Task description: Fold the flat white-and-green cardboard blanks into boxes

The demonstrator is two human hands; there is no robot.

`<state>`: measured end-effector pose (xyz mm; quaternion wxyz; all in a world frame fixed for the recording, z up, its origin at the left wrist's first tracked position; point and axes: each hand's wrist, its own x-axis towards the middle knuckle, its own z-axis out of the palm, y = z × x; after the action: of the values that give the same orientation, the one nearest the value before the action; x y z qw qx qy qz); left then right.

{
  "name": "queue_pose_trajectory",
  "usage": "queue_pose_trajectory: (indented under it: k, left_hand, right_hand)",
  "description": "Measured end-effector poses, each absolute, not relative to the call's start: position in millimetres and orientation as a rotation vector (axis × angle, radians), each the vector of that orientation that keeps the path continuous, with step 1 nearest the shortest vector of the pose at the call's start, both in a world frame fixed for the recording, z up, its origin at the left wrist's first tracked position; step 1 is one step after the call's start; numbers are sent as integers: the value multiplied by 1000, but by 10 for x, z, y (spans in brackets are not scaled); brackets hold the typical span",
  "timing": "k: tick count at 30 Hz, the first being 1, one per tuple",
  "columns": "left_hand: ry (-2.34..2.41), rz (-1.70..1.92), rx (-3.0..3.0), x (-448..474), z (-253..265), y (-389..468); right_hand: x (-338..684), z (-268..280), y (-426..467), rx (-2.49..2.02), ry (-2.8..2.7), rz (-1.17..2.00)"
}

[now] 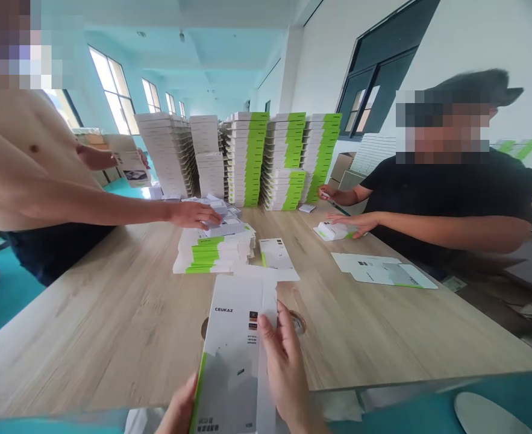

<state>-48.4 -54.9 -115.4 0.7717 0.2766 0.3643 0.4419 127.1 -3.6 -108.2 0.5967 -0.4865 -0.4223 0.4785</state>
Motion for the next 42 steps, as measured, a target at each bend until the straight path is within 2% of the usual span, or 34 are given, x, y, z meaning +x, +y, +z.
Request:
queue_pose_trajectory:
  k: [2,5,7,9,16,23,27,32,38,42]
  left_hand:
    - [762,978,557,-494,-1144,-523]
    - [816,999,529,-517,-1165,-519]
    - [868,1000,518,-533,-1179,-553]
    - [886,985,506,-526,-1176,-604]
    - [664,823,454,-309,-1020,-706]
    - [595,792,547,-308,-977,-696]
    - [581,746,570,-303,-1035,-698]
    - [489,657,494,-300,-1133,-610]
    - [842,886,417,-240,-933,-528]
    - [1063,1041,428,-161,-843,-491]
  right_hand:
    - [1194,-1248,-169,-1201,-1091,1001]
    - [1158,-1434,-284,-1334,-1260,623]
    - [1198,-1438,-305,-1344,-1371,399]
    - [1277,-1318,-292,-1297,-1485,334]
    - [1583,-576,-90,-1373,-1705,972]
    - [1719,-273,72,-1274,-1765,1417]
    - [1785,-187,139,-1307,-1847,1471]
    - [1828,-136,242,-1105,-1707,1646]
    - [1718,-401,60,-1206,-1270,1269]
    - [1606,-649,-258,-1122,-1135,1683]
